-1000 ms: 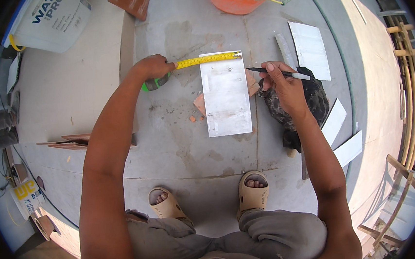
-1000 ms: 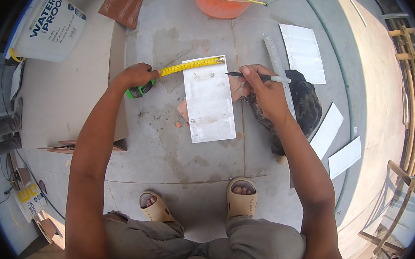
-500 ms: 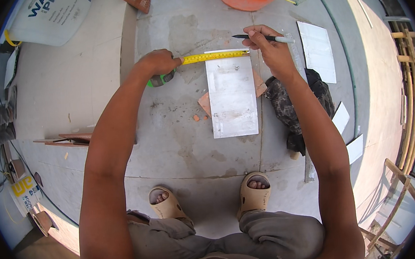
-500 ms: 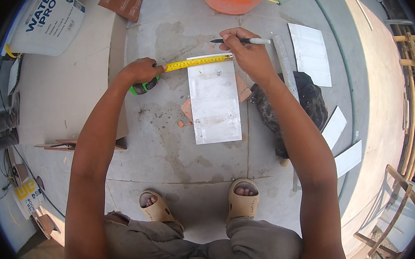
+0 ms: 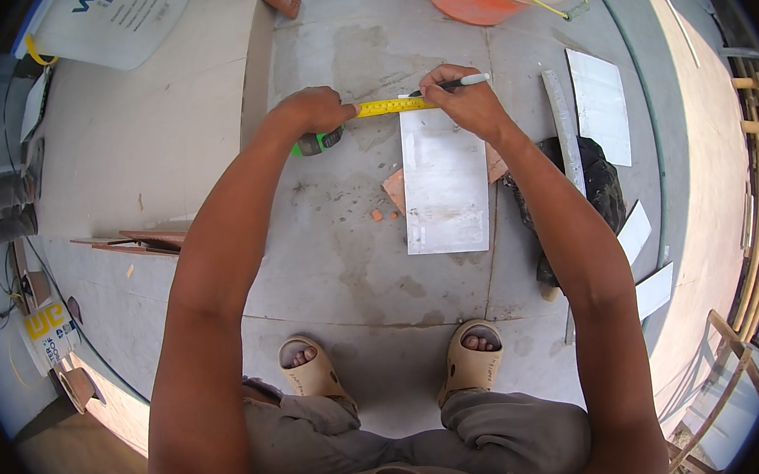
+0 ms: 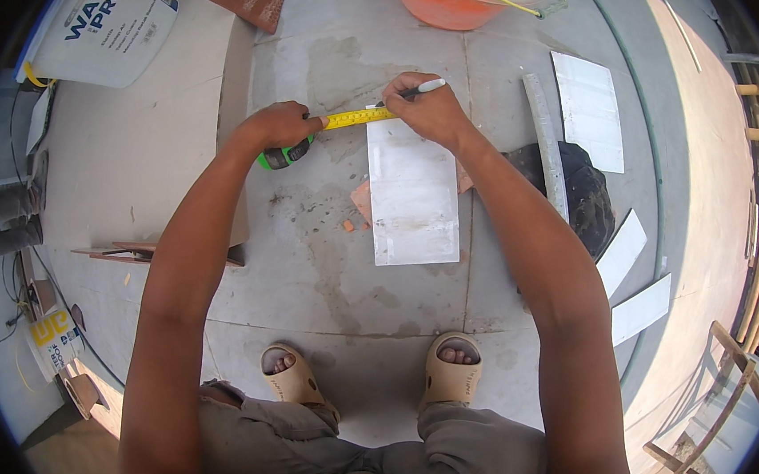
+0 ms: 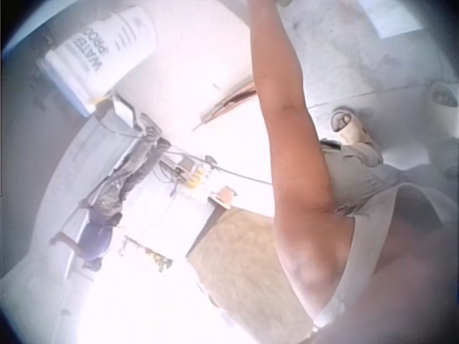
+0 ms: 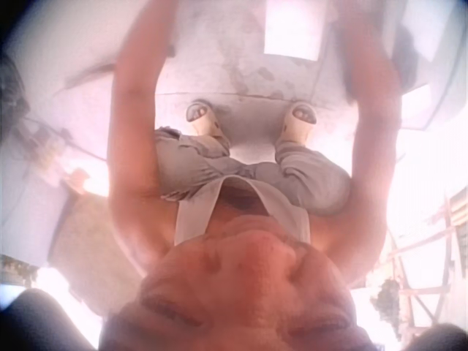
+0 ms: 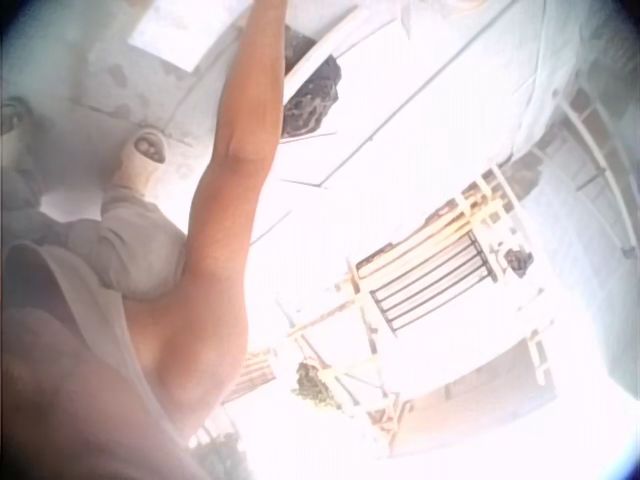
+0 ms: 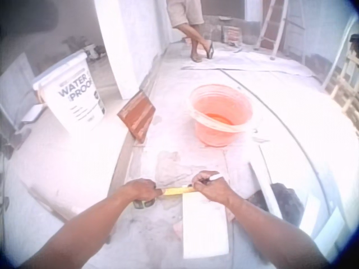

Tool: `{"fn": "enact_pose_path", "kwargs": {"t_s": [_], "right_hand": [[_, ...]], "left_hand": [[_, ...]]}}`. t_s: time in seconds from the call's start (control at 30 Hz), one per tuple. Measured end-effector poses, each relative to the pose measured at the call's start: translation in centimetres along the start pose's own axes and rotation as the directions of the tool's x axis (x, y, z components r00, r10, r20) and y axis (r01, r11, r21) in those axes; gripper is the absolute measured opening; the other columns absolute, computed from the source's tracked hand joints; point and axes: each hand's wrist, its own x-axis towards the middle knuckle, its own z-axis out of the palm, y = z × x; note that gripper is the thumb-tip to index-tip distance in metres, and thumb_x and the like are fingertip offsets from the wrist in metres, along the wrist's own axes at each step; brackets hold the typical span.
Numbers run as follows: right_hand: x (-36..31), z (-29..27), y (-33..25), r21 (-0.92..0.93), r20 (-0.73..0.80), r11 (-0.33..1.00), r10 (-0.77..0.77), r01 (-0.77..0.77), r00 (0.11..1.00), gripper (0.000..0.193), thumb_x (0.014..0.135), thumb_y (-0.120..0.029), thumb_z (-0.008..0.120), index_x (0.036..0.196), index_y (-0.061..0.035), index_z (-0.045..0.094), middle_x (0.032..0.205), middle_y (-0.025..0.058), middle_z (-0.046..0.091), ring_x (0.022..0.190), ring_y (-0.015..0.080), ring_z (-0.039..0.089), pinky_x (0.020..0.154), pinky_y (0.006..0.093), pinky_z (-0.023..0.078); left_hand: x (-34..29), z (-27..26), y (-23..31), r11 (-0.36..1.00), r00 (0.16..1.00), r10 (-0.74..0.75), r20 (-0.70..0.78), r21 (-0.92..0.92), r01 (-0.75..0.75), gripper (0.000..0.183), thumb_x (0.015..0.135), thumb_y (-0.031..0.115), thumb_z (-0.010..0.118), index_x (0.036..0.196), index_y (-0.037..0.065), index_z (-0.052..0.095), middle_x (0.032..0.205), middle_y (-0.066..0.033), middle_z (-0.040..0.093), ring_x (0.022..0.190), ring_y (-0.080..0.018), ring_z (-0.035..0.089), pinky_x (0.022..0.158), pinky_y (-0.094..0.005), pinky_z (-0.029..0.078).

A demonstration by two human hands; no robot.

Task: The person sits on the floor and measures white rectangular tiles using a tape measure and a metal ruler. They mark the tiles with a pen, wipe them with a cloth, and repeat the process on multiple tiles.

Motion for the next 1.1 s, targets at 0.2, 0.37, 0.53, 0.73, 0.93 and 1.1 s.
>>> {"fn": "enact_pose_path", "kwargs": {"t_s": [0.2,0.37,0.53,0.73,0.93,1.1], "right_hand": [[0.1,0.1,1.0,-0.012,-0.023,1.000,-0.027,0.027,0.999,0.023,0.090,-0.022,0.068,0.100,-0.0014,0.072,0.096,0.0101,0.073,0.085,0.0169,0.066,0.078,0.0302,0.053],[0.1,0.2,0.8,-0.022,-0.024,1.000,-0.022,0.021,0.999,0.024,0.091,-0.023,0.067,0.101,-0.0017,0.072,0.095,0.0103,0.074,0.084,0.0169,0.066,0.076,0.0302,0.053],[0.2,0.3,1.0,-0.025,-0.027,1.000,-0.004,0.004,1.000,0.024,0.091,-0.023,0.067,0.101,-0.0025,0.073,0.094,0.0104,0.073,0.083,0.0165,0.066,0.076,0.0303,0.053],[0.6,0.1,1.8,-0.020,-0.030,0.999,-0.027,0.027,0.999,0.025,0.091,-0.024,0.067,0.102,-0.0029,0.073,0.095,0.0112,0.074,0.083,0.0165,0.066,0.076,0.0300,0.053],[0.3,0.0,1.1,0.089,-0.031,0.996,-0.015,0.017,0.999,0.022,0.093,-0.018,0.066,0.100,0.0017,0.071,0.092,0.0082,0.071,0.090,0.0132,0.066,0.080,0.0269,0.051],[-1.4,-1.6,0.5,0.185,-0.168,0.982,0.001,0.030,0.986,0.026,0.098,-0.024,0.064,0.099,0.0017,0.069,0.090,0.0097,0.070,0.092,0.0155,0.068,0.084,0.0286,0.052]], "left_hand": [[0.0,0.0,0.2,1.000,1.000,-0.012,0.008,0.004,0.012,0.069,0.099,0.061,0.044,0.125,0.001,0.067,0.118,-0.0197,0.069,0.103,-0.0289,0.069,0.087,-0.0416,0.055],[0.2,0.2,-0.3,1.000,1.000,0.014,-0.006,0.004,-0.014,0.069,0.099,0.061,0.043,0.126,0.001,0.067,0.120,-0.0208,0.067,0.104,-0.0292,0.069,0.088,-0.0420,0.055],[0.2,0.1,-0.1,1.000,1.000,-0.012,0.010,-0.001,0.012,0.070,0.099,0.062,0.043,0.127,0.002,0.066,0.120,-0.0208,0.067,0.104,-0.0295,0.068,0.088,-0.0420,0.054],[-0.3,0.0,0.4,1.000,1.000,-0.020,-0.021,-0.021,0.019,0.064,0.100,0.056,0.045,0.118,0.001,0.071,0.114,-0.0187,0.070,0.103,-0.0310,0.069,0.093,-0.0444,0.052],[0.1,0.1,-0.1,1.000,1.000,-0.011,-0.003,-0.018,0.011,0.071,0.098,0.063,0.044,0.127,0.002,0.066,0.119,-0.0209,0.068,0.104,-0.0300,0.069,0.089,-0.0413,0.054],[0.1,0.7,-0.7,0.998,0.999,0.043,-0.011,-0.055,-0.044,0.074,0.097,0.067,0.044,0.126,0.002,0.066,0.120,-0.0209,0.068,0.105,-0.0323,0.068,0.090,-0.0412,0.054]]}}
